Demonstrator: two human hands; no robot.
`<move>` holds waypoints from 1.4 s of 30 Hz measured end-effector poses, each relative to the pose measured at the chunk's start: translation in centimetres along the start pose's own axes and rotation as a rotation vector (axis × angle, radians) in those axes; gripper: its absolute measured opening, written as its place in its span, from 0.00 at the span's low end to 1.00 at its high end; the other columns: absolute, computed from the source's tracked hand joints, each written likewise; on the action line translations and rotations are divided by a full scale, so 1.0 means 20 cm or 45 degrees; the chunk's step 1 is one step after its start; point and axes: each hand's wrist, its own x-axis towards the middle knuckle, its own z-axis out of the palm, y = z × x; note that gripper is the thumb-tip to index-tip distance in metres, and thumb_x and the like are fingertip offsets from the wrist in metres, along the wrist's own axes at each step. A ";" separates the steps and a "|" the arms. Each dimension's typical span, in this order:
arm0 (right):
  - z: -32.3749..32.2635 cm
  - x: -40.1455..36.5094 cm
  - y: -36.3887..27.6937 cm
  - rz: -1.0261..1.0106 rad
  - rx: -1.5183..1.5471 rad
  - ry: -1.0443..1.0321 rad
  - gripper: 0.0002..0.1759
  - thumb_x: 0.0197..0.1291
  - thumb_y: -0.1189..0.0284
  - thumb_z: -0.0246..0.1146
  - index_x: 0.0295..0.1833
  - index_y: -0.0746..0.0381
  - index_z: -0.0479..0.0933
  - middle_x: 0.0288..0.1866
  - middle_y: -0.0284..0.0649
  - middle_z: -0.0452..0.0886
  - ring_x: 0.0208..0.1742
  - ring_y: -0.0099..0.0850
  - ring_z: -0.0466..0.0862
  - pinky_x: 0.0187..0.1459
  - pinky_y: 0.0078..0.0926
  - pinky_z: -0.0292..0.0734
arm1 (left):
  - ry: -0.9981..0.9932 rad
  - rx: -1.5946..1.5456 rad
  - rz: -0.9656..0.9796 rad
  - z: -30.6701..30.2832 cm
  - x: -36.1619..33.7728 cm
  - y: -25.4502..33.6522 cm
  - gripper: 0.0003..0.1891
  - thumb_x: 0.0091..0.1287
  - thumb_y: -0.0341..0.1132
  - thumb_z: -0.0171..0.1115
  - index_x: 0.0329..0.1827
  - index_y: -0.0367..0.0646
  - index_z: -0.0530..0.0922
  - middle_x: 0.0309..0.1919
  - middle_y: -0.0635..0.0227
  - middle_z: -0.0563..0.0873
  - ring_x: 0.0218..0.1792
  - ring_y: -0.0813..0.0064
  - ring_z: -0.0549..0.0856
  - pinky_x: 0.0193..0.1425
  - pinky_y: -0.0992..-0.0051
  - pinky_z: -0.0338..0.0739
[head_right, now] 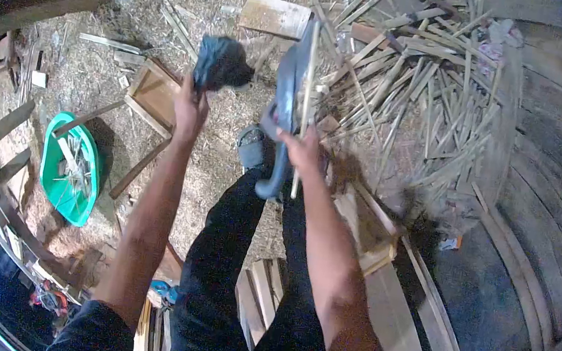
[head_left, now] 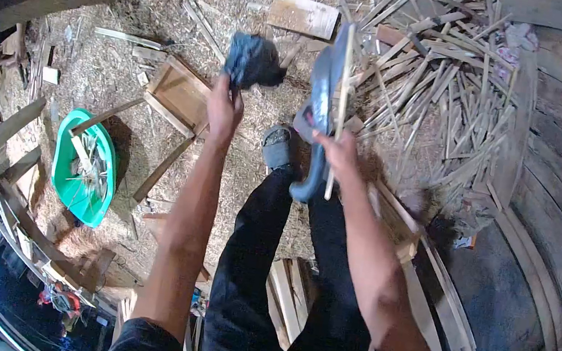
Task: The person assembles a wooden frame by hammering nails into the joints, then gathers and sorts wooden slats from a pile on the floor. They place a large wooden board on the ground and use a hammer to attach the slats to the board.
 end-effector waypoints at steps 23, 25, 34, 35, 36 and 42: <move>-0.01 -1.20 0.04 -0.413 -0.460 -0.600 0.31 0.49 0.71 0.76 0.59 0.68 0.76 0.55 0.48 0.82 0.55 0.38 0.82 0.61 0.35 0.73 | 0.235 0.073 -0.419 -0.94 -1.72 0.15 0.12 0.65 0.26 0.58 0.51 0.37 0.76 0.40 0.52 0.83 0.43 0.46 0.82 0.48 0.55 0.73; 0.02 -1.34 -0.03 -0.415 -0.496 -0.675 0.30 0.52 0.75 0.75 0.60 0.70 0.73 0.52 0.46 0.81 0.54 0.33 0.81 0.58 0.32 0.75 | 0.227 0.063 -0.466 -0.99 -1.86 0.12 0.13 0.65 0.27 0.58 0.53 0.37 0.76 0.42 0.52 0.84 0.45 0.48 0.82 0.50 0.56 0.73; 0.14 -1.53 0.16 -0.662 -0.888 -0.848 0.27 0.52 0.72 0.76 0.54 0.70 0.73 0.51 0.47 0.79 0.53 0.34 0.80 0.55 0.33 0.76 | 0.258 0.043 -0.780 -1.20 -2.30 -0.04 0.17 0.60 0.27 0.60 0.53 0.41 0.76 0.47 0.56 0.84 0.52 0.53 0.81 0.59 0.55 0.70; 0.19 -1.58 0.14 -0.667 -0.970 -0.842 0.27 0.51 0.72 0.77 0.53 0.70 0.73 0.50 0.47 0.80 0.53 0.34 0.80 0.55 0.34 0.76 | 0.276 0.028 -0.788 -1.23 -2.34 -0.06 0.17 0.60 0.27 0.61 0.53 0.41 0.76 0.47 0.56 0.84 0.52 0.53 0.81 0.58 0.55 0.70; 0.25 -1.62 0.13 -0.636 -0.973 -0.849 0.28 0.51 0.69 0.77 0.53 0.71 0.74 0.48 0.50 0.81 0.53 0.39 0.81 0.55 0.35 0.75 | 0.293 0.009 -0.795 -1.25 -2.37 -0.08 0.17 0.60 0.27 0.61 0.53 0.41 0.76 0.47 0.56 0.84 0.51 0.53 0.81 0.58 0.54 0.70; 0.64 -1.48 0.43 -0.944 -1.171 -0.855 0.30 0.52 0.70 0.75 0.58 0.71 0.73 0.50 0.48 0.81 0.55 0.38 0.80 0.59 0.32 0.72 | 0.438 -0.094 -0.858 -1.38 -2.56 -0.36 0.20 0.57 0.25 0.65 0.54 0.40 0.76 0.44 0.56 0.83 0.51 0.53 0.81 0.56 0.56 0.72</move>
